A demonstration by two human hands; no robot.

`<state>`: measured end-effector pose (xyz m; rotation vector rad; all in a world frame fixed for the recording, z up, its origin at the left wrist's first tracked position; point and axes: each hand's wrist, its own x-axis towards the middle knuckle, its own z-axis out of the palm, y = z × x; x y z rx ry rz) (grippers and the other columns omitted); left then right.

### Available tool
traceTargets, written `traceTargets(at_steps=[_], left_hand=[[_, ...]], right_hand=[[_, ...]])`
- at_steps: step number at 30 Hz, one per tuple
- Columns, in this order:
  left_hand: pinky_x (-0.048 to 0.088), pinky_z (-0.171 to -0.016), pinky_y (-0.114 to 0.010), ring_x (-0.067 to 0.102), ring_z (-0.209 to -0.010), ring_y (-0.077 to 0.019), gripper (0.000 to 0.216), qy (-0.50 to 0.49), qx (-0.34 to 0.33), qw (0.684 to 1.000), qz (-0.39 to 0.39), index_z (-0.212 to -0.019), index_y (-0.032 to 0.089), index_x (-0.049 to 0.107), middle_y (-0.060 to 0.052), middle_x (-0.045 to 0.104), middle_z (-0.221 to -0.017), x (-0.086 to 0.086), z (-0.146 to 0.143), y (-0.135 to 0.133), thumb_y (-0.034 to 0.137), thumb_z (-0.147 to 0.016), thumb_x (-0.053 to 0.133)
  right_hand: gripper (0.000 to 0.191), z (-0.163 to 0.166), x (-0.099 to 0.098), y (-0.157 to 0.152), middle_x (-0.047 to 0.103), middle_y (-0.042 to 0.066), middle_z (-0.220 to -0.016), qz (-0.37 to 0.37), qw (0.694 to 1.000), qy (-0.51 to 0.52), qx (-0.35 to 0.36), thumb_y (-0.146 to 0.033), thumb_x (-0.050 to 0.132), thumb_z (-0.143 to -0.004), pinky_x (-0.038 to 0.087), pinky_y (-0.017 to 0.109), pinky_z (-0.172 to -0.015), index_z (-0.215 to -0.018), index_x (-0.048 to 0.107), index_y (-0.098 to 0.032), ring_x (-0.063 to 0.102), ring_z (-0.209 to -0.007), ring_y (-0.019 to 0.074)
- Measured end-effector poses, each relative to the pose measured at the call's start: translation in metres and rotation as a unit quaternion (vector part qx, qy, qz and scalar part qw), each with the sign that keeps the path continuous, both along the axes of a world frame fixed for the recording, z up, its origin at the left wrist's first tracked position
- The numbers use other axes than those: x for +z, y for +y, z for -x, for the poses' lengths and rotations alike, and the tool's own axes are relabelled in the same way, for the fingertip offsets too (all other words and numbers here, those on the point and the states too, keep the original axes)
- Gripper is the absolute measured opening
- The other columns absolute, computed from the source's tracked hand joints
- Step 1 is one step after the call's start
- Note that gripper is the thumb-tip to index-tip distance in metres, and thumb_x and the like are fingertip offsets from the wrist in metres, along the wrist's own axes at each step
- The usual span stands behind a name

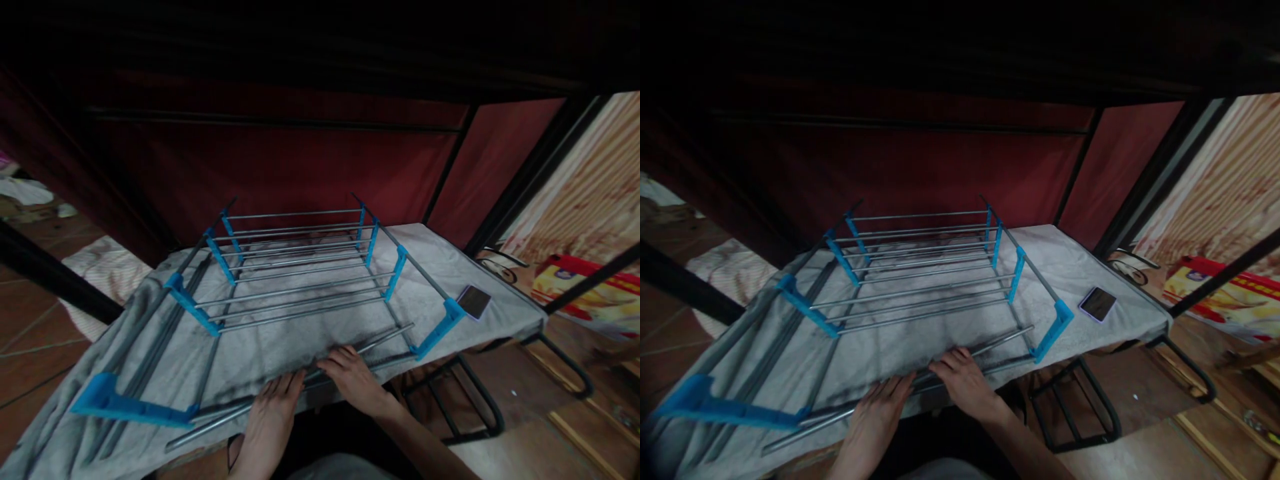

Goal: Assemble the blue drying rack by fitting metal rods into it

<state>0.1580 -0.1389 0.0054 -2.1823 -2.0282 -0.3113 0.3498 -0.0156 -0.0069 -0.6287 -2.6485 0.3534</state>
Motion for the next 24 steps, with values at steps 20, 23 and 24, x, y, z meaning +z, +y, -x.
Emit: traceTargets(at_steps=[20, 23, 24], left_hand=[[0.052, -0.087, -0.036, 0.066, -0.095, -0.0197, 0.033, -0.149, 0.056, 0.987, 0.027, -0.121, 0.022, 0.065, -0.008, 0.070, -0.106, -0.010, 0.026, 0.003, 0.023, -0.098, 0.041], [0.051, -0.088, -0.035, 0.065, -0.095, -0.0188, 0.032, -0.158, 0.059, 0.985, 0.023, -0.121, 0.022, 0.065, -0.006, 0.070, -0.104, -0.007, 0.024, 0.003, 0.021, -0.098, 0.042], [0.050, -0.089, -0.035, 0.065, -0.095, -0.0186, 0.032, -0.163, 0.057, 0.985, 0.022, -0.121, 0.023, 0.064, -0.006, 0.069, -0.105, -0.006, 0.023, 0.003, 0.022, -0.098, 0.042]], right_hand=[[0.061, -0.079, -0.068, 0.080, 0.022, 0.022, -0.155, 0.057, 0.882, 0.217, -0.415, -0.033, 0.049, -0.084, 0.029, 0.054, -0.114, -0.141, 0.043, -0.011, 0.026, -0.143, 0.0349], [0.079, -0.090, -0.074, 0.087, 0.014, 0.023, -0.158, 0.118, 0.843, 0.283, -0.443, -0.042, 0.054, -0.080, 0.026, 0.052, -0.116, -0.148, 0.031, -0.011, 0.025, -0.144, 0.0359], [0.084, -0.093, -0.076, 0.089, 0.020, 0.023, -0.156, 0.145, 0.828, 0.307, -0.446, -0.045, 0.056, -0.078, 0.028, 0.052, -0.115, -0.149, 0.029, -0.012, 0.032, -0.141, 0.0355]])
